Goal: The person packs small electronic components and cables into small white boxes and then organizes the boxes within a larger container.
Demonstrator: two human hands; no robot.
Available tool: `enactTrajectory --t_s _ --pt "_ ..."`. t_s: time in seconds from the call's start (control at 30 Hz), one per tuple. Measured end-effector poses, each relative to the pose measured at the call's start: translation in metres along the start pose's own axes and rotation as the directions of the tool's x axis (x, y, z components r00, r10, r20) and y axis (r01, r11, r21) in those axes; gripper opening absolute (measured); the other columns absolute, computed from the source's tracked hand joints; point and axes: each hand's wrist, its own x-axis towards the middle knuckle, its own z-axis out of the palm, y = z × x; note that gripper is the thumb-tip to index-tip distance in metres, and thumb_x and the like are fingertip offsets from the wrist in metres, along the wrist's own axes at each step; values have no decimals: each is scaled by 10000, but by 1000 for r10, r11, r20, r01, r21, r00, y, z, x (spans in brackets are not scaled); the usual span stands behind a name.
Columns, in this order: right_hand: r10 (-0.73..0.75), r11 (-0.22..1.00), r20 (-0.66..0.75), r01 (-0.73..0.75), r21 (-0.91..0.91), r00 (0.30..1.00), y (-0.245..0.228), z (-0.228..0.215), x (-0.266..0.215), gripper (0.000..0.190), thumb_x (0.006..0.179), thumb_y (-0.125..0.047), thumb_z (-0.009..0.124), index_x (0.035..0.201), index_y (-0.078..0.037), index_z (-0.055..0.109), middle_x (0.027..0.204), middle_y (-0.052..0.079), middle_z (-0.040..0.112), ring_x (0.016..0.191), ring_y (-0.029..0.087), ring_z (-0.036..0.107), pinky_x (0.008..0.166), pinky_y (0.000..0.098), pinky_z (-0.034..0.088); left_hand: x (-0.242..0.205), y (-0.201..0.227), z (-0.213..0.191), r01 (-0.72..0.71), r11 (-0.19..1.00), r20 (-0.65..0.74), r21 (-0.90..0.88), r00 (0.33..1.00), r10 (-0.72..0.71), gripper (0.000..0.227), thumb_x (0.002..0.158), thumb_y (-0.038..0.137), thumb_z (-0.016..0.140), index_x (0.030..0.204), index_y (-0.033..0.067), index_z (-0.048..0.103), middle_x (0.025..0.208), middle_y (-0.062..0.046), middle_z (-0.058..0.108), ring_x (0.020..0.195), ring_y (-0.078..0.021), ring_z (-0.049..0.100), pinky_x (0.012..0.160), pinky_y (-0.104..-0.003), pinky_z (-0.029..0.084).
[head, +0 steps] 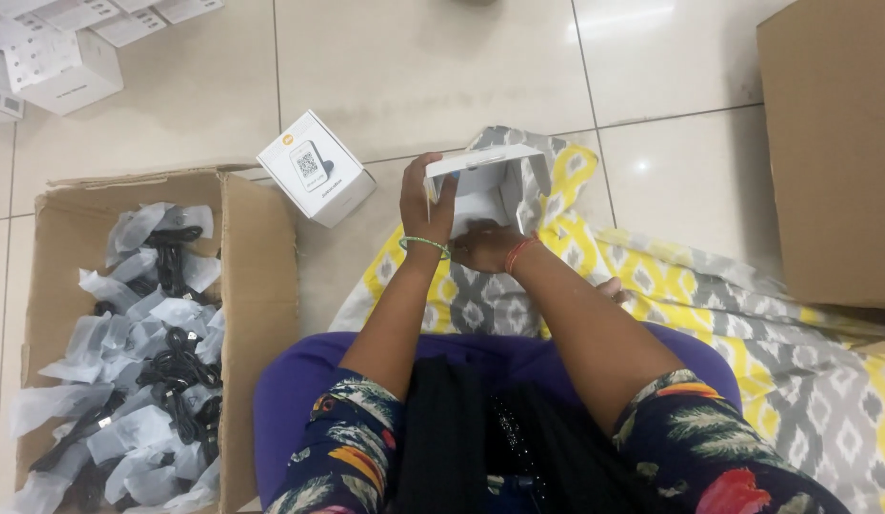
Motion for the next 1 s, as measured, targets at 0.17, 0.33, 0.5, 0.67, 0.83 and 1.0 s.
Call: enactTrajectory --t_s 0.17,0.33,0.5,0.67,0.83,1.0 --pt "39 998 132 -45 38 990 8 8 6 567 991 -539 362 1414 -244 596 1512 83 518 1472 356 366 1200 479 315 11 -2 4 85 994 6 76 996 -86 323 968 210 714 1227 50 608 1133 -130 674 1084 -311 663 972 -394 509" --pt "-2 1000 190 4 -6 982 20 21 12 566 950 -509 523 1443 -232 562 1544 152 445 1441 398 374 1180 476 322 21 -34 22 318 948 -43 26 948 -316 452 921 299 751 1266 41 612 1204 -138 675 1119 -285 662 1001 -376 507" --pt "-34 999 170 32 17 985 17 0 3 559 933 -445 588 1451 -236 563 1508 140 498 1416 370 433 1188 450 350 14 -55 19 360 932 6 -41 933 -360 596 887 338 802 1327 20 559 1312 -158 652 1227 -254 631 1095 -380 474" --pt "-26 996 125 16 84 992 12 -23 -7 612 894 -370 656 1458 -162 539 1510 145 491 1402 350 446 1161 439 368 10 -55 7 406 909 133 -91 910 -393 814 855 358 851 1454 13 420 1487 -210 527 1390 -287 520 1175 -409 394" --pt "-53 997 74 48 62 996 14 -32 -18 606 898 -327 617 1466 -133 530 1491 168 512 1376 334 484 1159 429 369 9 -39 -13 556 831 327 -16 788 -521 1235 693 363 917 1587 90 108 1614 -236 245 1450 -357 335 1145 -412 389" --pt "-29 998 78 33 -45 997 -18 -63 -51 560 917 -299 600 1448 -135 537 1479 138 540 1329 319 547 1118 419 427 -5 -34 -97 348 896 481 277 757 -443 1144 717 300 910 1565 94 170 1598 -222 298 1393 -380 441 1105 -402 431"
